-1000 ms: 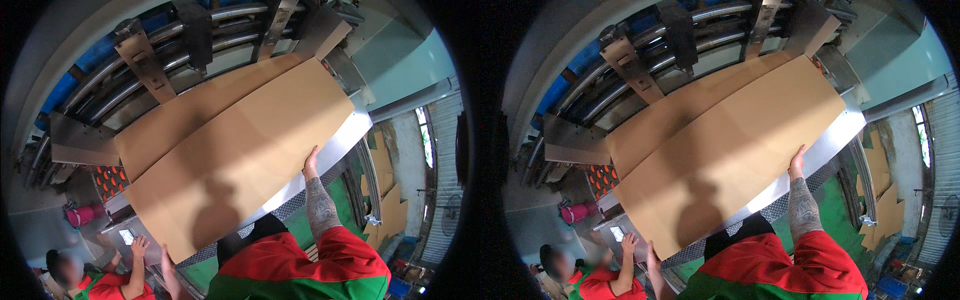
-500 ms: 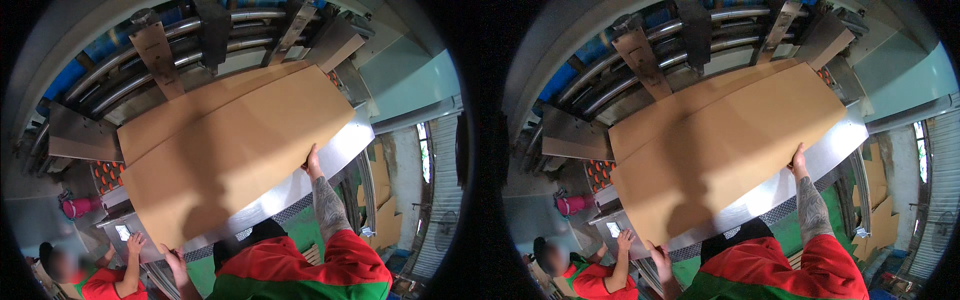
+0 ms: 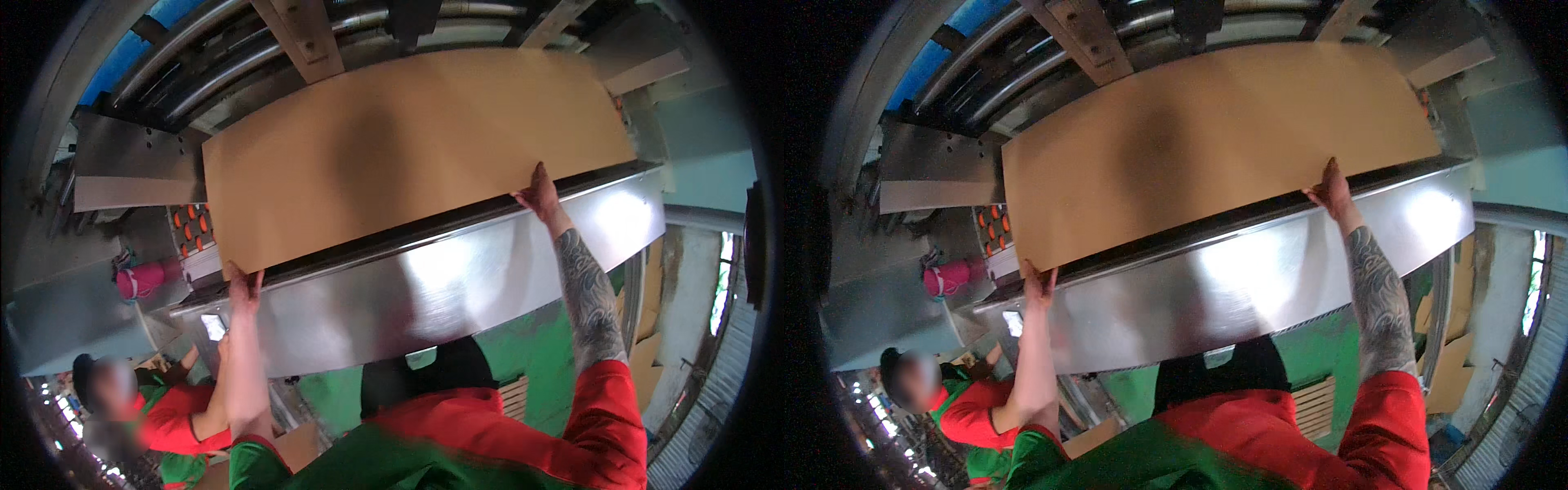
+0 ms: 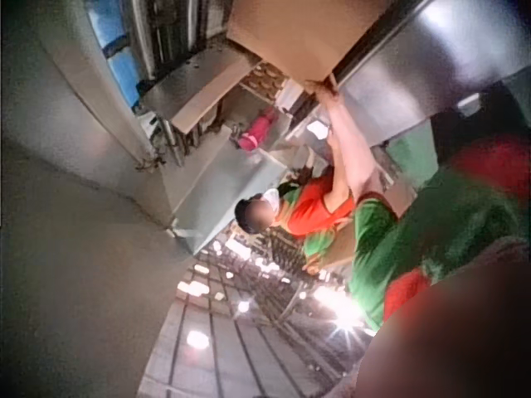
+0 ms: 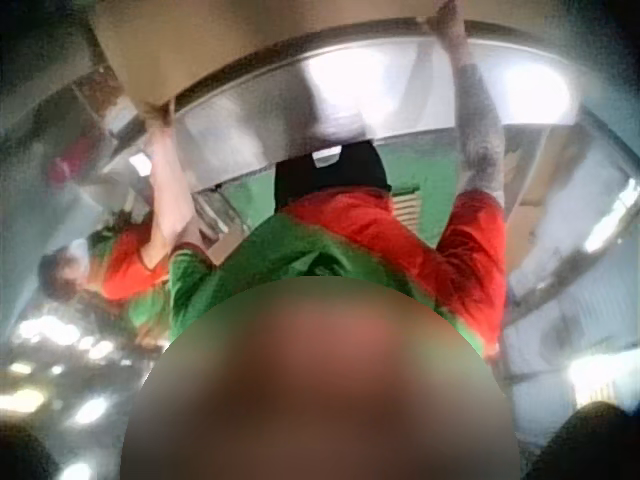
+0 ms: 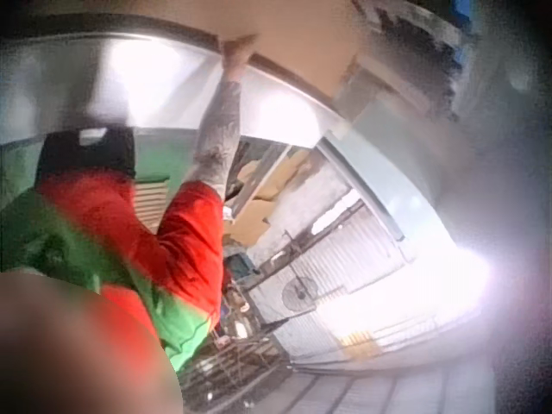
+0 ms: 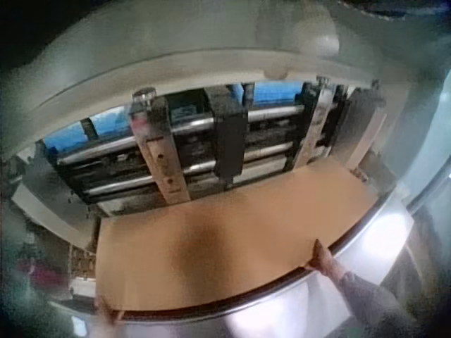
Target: The person feeds flat cardboard sheets into a machine using both hands, aligning them on a metal guide and pushing them through rollers. A coworker assists by placing additional sheets on the conveyor. The person repeatedly picks up sheets, positions them, and advances them into the machine.
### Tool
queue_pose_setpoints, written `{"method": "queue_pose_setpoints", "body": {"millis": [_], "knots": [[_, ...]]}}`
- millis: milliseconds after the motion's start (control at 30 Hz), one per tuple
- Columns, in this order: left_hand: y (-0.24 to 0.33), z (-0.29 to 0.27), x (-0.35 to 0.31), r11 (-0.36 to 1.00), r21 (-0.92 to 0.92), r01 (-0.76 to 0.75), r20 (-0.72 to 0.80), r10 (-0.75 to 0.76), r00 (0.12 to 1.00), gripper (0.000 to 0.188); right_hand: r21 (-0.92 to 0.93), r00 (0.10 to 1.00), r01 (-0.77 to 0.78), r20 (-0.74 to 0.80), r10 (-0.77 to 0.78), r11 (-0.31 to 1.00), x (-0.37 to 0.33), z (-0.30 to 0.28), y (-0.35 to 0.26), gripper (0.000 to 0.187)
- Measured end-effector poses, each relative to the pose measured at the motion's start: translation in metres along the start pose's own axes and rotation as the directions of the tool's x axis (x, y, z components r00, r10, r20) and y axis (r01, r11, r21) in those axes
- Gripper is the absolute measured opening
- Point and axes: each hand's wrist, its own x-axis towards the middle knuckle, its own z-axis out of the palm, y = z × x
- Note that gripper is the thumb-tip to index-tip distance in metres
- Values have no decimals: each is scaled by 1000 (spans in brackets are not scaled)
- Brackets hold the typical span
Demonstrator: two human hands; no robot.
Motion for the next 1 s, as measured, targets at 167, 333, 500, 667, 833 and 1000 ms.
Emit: {"method": "queue_pose_setpoints", "body": {"millis": [167,333,500,667,833,1000], "knots": [[-7,5,14,977,209,30,-52,-19,998,78,9,998,49,-34,-48,999,23,-11,22,66],[5,21,26,977,154,151,-93,-138,986,95,145,985,-54,-156,77,988,27,-18,13,55],[15,21,18,954,208,215,-28,-214,976,95,401,983,111,-180,-40,909,32,0,26,52],[8,45,-8,970,-222,98,-76,-117,990,94,579,983,144,-175,-50,803,31,5,34,48],[-45,87,1,946,-318,-57,-228,-18,973,91,555,912,294,-408,-53,778,48,16,31,59],[-51,81,15,978,-207,19,-22,-24,999,80,505,929,257,-365,-66,824,51,16,34,55]]}}
